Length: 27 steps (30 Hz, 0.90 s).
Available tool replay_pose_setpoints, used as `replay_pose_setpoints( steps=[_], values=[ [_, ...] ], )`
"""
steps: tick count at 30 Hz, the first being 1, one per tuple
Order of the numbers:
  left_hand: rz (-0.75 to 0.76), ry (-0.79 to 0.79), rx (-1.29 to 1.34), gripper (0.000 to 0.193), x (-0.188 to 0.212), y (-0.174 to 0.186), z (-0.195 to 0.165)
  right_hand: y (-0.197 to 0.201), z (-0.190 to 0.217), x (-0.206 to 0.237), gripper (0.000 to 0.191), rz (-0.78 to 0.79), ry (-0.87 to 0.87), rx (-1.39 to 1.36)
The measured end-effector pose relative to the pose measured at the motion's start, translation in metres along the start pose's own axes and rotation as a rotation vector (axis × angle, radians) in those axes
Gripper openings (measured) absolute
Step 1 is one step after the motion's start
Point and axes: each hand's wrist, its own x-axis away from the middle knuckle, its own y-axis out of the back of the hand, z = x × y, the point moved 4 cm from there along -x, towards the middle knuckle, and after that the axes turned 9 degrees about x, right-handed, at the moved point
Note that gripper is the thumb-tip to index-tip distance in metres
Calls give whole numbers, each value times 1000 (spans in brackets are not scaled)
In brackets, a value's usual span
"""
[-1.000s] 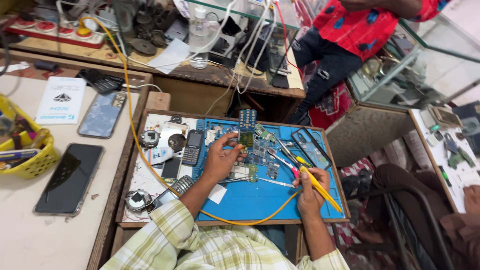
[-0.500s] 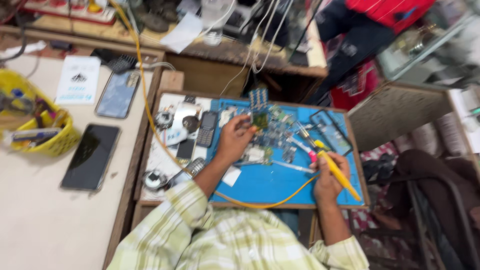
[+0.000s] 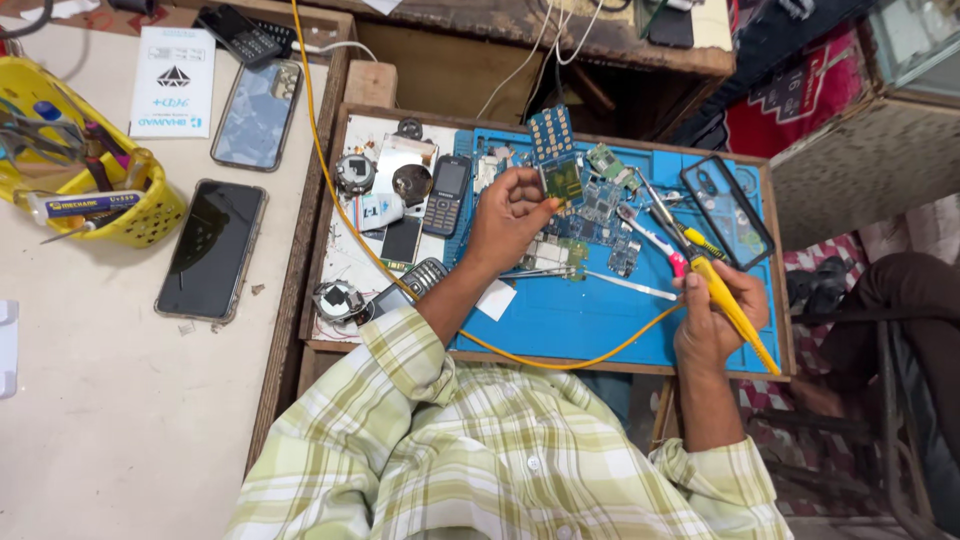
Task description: The person uses a soldering iron to apply heat to several small circuit boards on a blue work mat. They hold each board with one hand while applying the soldering iron with the other, then place the boards back on the mat.
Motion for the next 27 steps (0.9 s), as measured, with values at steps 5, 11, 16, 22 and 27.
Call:
replay_pose_setpoints(
  steps=[5, 11, 16, 22, 27],
  values=[
    [21, 13, 50, 30, 2, -1, 2, -2, 5, 4, 26, 68, 84, 117],
    [52, 42, 17, 28, 4, 1, 1, -6, 17, 8, 26, 87, 167, 168],
    [105, 69, -13, 30, 4, -1, 2, -14, 24, 13, 26, 99, 163, 137],
    [186, 159, 1, 30, 10, -6, 9, -19, 31, 24, 29, 198, 228, 254],
    [247, 135, -56, 29, 10, -9, 7, -21, 33, 24, 31, 191, 333, 362]
  ],
)
